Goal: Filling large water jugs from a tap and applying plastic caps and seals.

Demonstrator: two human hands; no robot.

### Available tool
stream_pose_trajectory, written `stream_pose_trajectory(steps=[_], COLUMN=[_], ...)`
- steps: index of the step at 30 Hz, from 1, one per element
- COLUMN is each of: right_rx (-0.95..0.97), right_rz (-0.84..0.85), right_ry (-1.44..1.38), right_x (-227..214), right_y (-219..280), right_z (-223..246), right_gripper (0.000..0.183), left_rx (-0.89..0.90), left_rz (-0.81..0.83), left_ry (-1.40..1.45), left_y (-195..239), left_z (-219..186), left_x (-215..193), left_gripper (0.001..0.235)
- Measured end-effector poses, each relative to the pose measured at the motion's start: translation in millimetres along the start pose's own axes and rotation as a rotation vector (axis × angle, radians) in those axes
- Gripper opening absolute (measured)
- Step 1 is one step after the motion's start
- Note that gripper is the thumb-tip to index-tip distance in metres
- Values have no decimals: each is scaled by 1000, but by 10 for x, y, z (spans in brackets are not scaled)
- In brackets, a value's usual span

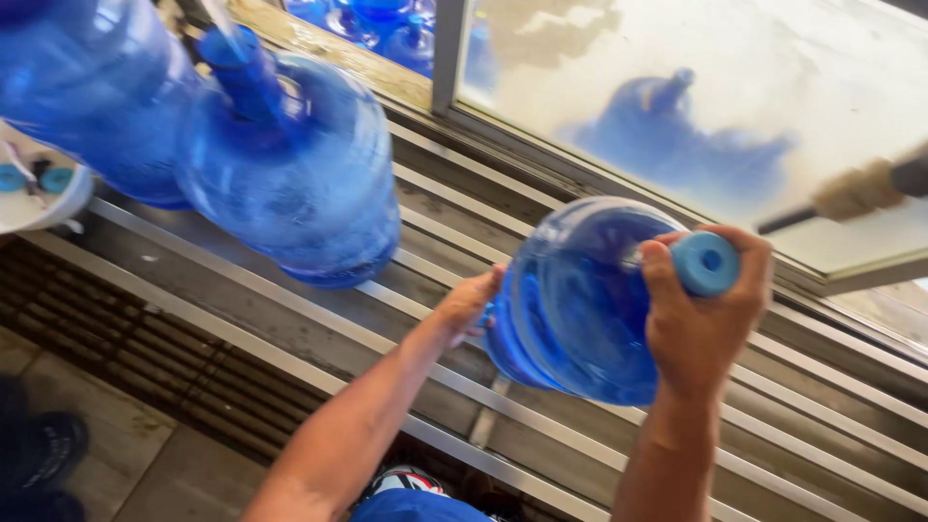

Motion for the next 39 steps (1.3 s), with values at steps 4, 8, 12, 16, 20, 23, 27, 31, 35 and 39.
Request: stream_pose_trajectory(steps=[4, 8, 12, 16, 20, 23, 27, 31, 35, 39], right_rx=[96, 91, 101, 146, 217, 333, 279, 228, 338, 273], right_rz=[99, 110, 67, -69, -261, -451, -559, -519, -222, 67], right_ry=[-178, -148, -125, -33, 65, 195, 507, 774, 433, 251], right_x=[-178, -585, -1235, -2052, -2937, -3387, -3743, -3286, -2430, -1506], right_y=[-17, 30, 138, 252, 490, 592, 1159, 1288, 1210, 1129], right_z=[18, -198, -694, -1395, -2031, -2057, -2631, -2253, -2056, -1597], right_gripper=[37, 38, 37, 39, 58, 75, 70, 52, 15, 20], left_rx=[76, 55, 77, -26, -32, -98, -190, -331, -249, -138], left_rz=[64, -44, 29, 54, 213, 355, 515, 455, 434, 346], left_ry=[91, 94, 68, -20, -171, -358, -342, 21, 295, 424], left_y=[-145, -61, -197, -505, -858, -760, -472, -275, -136, 195], left_z=[269, 443, 825, 1334, 1944, 2000, 2021, 1975, 1717, 1234], left_x=[130, 554, 1298, 2151, 3047, 3583, 3850, 3503, 2916, 2397], left_gripper=[88, 89, 87, 94, 109, 108, 96, 59, 33, 28])
Point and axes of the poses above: each hand's wrist, its own y-axis away from the middle knuckle, its own x-axis out of the palm, z = x × y, the point moved 6 cm from there along -y, towards the middle knuckle, and after that the axes turned 13 degrees about y, right-handed, at the moved point
